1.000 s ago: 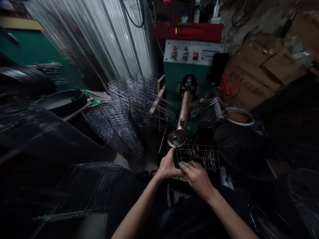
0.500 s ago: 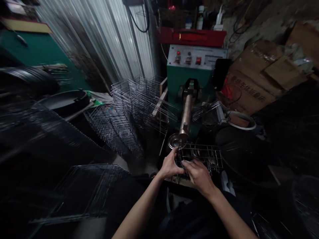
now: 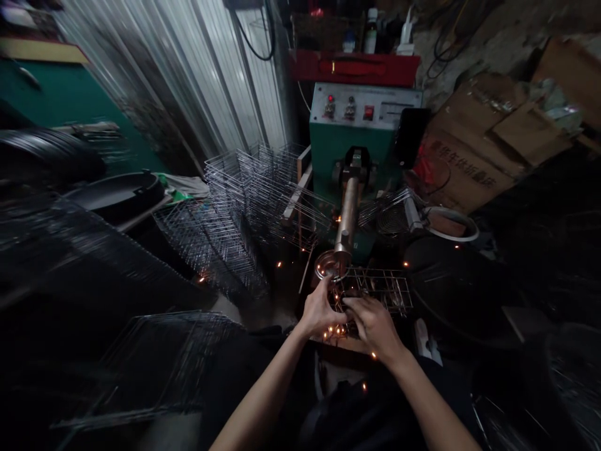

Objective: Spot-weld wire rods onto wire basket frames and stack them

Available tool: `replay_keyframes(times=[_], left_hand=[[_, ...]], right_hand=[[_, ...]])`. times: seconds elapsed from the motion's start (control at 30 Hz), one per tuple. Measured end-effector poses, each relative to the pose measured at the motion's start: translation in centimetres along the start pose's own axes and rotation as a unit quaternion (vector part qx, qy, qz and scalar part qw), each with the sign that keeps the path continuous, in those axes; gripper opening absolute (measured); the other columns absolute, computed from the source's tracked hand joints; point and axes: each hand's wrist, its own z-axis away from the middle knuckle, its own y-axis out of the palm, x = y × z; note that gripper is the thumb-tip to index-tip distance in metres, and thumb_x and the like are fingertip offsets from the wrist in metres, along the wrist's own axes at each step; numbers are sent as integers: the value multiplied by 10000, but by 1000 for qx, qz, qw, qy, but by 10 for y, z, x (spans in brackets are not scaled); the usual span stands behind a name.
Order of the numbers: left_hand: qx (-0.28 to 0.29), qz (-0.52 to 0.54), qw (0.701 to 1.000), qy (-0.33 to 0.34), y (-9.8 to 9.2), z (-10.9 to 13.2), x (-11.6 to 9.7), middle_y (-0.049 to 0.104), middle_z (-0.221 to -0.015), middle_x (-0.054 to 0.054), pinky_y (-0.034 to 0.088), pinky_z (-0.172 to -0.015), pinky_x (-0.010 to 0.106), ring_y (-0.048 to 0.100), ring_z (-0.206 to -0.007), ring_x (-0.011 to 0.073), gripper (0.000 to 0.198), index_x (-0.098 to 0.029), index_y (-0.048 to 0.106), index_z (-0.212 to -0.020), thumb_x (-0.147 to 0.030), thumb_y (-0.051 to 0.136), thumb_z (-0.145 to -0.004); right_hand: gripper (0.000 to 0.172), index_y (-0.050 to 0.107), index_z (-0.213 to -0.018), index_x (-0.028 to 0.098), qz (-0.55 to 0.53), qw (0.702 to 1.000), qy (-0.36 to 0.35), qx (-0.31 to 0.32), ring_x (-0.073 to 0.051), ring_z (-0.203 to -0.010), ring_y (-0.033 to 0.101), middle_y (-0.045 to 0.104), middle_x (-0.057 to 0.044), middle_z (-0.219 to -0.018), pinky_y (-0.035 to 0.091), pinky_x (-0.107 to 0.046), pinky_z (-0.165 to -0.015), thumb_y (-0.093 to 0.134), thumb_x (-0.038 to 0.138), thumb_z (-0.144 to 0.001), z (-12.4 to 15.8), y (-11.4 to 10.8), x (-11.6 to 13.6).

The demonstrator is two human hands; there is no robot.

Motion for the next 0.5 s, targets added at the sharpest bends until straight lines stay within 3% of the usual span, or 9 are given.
replay_keyframes(times=[0.2,0.5], left_hand=[[-1,-35,999,6,-8,-16,-1,661,-1252,83,506,-955,449,650,-1125,348,1025,-256,400,-1420,-414,870,-524],[9,-16,1000,-1,-13,-40,6,634,-1303,96,466,-1028,455,604,-1205,350,1030,-244,429,-1415,-424,887,-511]], right_hand=[[226,610,-1182,240,-19,998,54,-35,-241,-1003,672,664,-93,-1091,569,-391,-890,500,211,-987,-13,3,1],[205,580,-1152,225,-4,996,78,-45,-258,-971,656,633,-99,-1093,561,-422,-869,486,206,-970,-31,15,-12]])
